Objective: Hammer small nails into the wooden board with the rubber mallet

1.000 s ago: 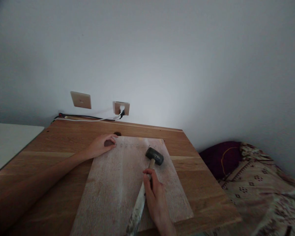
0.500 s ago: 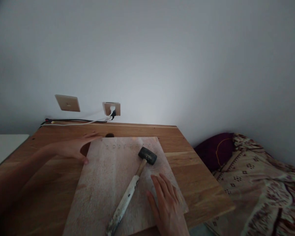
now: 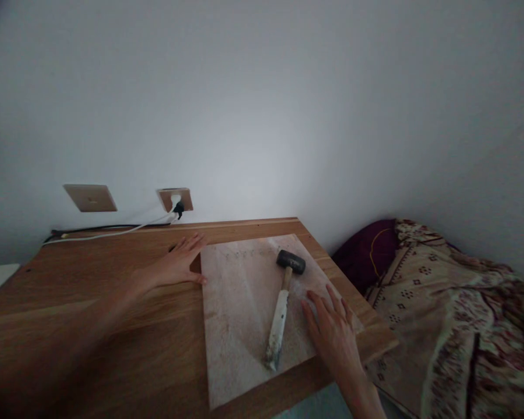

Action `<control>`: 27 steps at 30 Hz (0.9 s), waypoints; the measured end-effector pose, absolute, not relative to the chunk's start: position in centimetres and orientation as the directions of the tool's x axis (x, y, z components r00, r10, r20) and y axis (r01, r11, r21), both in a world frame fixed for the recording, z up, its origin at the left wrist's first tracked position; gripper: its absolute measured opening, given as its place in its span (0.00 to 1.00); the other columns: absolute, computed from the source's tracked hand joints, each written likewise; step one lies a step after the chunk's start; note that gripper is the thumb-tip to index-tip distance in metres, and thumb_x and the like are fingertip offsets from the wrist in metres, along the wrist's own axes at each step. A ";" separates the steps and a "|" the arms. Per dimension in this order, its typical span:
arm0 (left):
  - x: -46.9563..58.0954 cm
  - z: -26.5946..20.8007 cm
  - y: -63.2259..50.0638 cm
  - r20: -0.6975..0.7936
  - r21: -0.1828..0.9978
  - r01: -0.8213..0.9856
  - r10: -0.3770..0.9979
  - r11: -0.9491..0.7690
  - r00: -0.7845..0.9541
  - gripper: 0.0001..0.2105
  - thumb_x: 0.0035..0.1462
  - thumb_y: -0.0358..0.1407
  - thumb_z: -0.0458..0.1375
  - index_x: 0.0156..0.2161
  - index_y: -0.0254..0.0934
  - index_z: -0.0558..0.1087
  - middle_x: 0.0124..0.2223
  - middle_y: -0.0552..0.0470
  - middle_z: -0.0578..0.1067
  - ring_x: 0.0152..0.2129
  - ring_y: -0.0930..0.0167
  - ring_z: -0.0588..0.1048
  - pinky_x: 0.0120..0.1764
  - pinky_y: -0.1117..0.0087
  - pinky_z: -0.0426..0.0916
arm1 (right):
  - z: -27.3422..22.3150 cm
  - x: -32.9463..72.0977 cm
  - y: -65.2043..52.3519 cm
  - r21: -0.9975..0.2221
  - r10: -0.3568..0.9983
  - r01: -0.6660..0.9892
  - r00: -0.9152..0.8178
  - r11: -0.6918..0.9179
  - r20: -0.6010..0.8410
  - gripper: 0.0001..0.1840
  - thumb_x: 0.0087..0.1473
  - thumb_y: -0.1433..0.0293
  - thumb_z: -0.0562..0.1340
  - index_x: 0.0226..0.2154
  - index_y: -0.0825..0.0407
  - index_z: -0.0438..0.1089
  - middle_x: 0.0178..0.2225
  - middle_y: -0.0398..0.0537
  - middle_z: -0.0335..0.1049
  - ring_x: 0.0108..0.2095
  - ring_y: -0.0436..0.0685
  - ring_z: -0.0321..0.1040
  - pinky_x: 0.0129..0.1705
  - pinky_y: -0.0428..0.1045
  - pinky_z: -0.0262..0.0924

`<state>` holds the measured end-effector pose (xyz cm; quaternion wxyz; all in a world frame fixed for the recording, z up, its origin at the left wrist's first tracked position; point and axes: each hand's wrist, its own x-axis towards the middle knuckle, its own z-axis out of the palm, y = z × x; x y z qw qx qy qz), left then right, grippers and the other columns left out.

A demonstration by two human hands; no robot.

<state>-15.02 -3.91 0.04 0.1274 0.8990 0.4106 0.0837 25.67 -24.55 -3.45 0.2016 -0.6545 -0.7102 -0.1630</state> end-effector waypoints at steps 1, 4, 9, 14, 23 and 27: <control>-13.4 0.1 -4.4 0.101 0.281 0.700 0.746 -0.656 0.659 0.52 0.55 0.60 0.64 0.74 0.34 0.50 0.75 0.28 0.48 0.73 0.47 0.45 0.70 0.42 0.43 | -3.3 26.6 -24.3 -0.046 0.851 0.996 -0.038 0.073 0.524 0.23 0.72 0.56 0.49 0.54 0.50 0.72 0.54 0.58 0.76 0.66 0.74 0.60 0.63 0.71 0.58; -9.5 0.5 -7.6 0.292 0.210 0.625 0.658 -0.752 0.694 0.33 0.64 0.51 0.62 0.67 0.37 0.63 0.72 0.35 0.60 0.71 0.51 0.56 0.69 0.47 0.50 | -2.7 28.9 -24.5 -0.111 0.794 0.994 0.055 0.016 0.605 0.27 0.71 0.53 0.50 0.59 0.53 0.66 0.59 0.64 0.71 0.63 0.72 0.65 0.62 0.68 0.62; -6.1 1.1 -14.1 0.312 0.185 0.392 0.432 -0.901 0.846 0.16 0.68 0.46 0.59 0.56 0.40 0.72 0.51 0.44 0.79 0.51 0.59 0.76 0.59 0.54 0.66 | -4.3 32.7 -27.0 -0.070 0.793 0.990 0.138 -0.120 0.594 0.26 0.70 0.54 0.51 0.60 0.49 0.66 0.61 0.63 0.68 0.58 0.74 0.69 0.54 0.69 0.68; -5.2 0.6 -15.8 0.266 0.146 0.424 0.448 -0.894 0.854 0.16 0.68 0.45 0.59 0.54 0.38 0.71 0.45 0.44 0.81 0.46 0.59 0.79 0.57 0.54 0.68 | -7.9 36.9 -28.4 0.191 0.847 0.978 -0.028 -0.088 0.531 0.26 0.66 0.72 0.46 0.54 0.46 0.76 0.63 0.59 0.69 0.67 0.83 0.57 0.53 0.79 0.62; -8.1 0.7 -17.8 0.229 0.066 0.623 0.619 -0.780 0.751 0.18 0.69 0.42 0.55 0.60 0.38 0.70 0.37 0.44 0.82 0.36 0.60 0.83 0.58 0.55 0.71 | -5.7 33.2 -28.6 0.198 0.874 0.970 -0.216 0.141 0.435 0.27 0.64 0.77 0.48 0.52 0.43 0.77 0.63 0.55 0.70 0.68 0.73 0.59 0.61 0.79 0.58; -12.0 1.5 -17.7 0.039 0.022 0.795 0.795 -0.606 0.605 0.18 0.66 0.36 0.57 0.58 0.36 0.73 0.37 0.38 0.82 0.42 0.52 0.82 0.45 0.55 0.76 | -4.8 26.4 -29.4 0.139 0.843 0.953 -0.304 0.271 0.443 0.21 0.69 0.70 0.50 0.54 0.46 0.74 0.61 0.60 0.72 0.62 0.73 0.68 0.61 0.77 0.58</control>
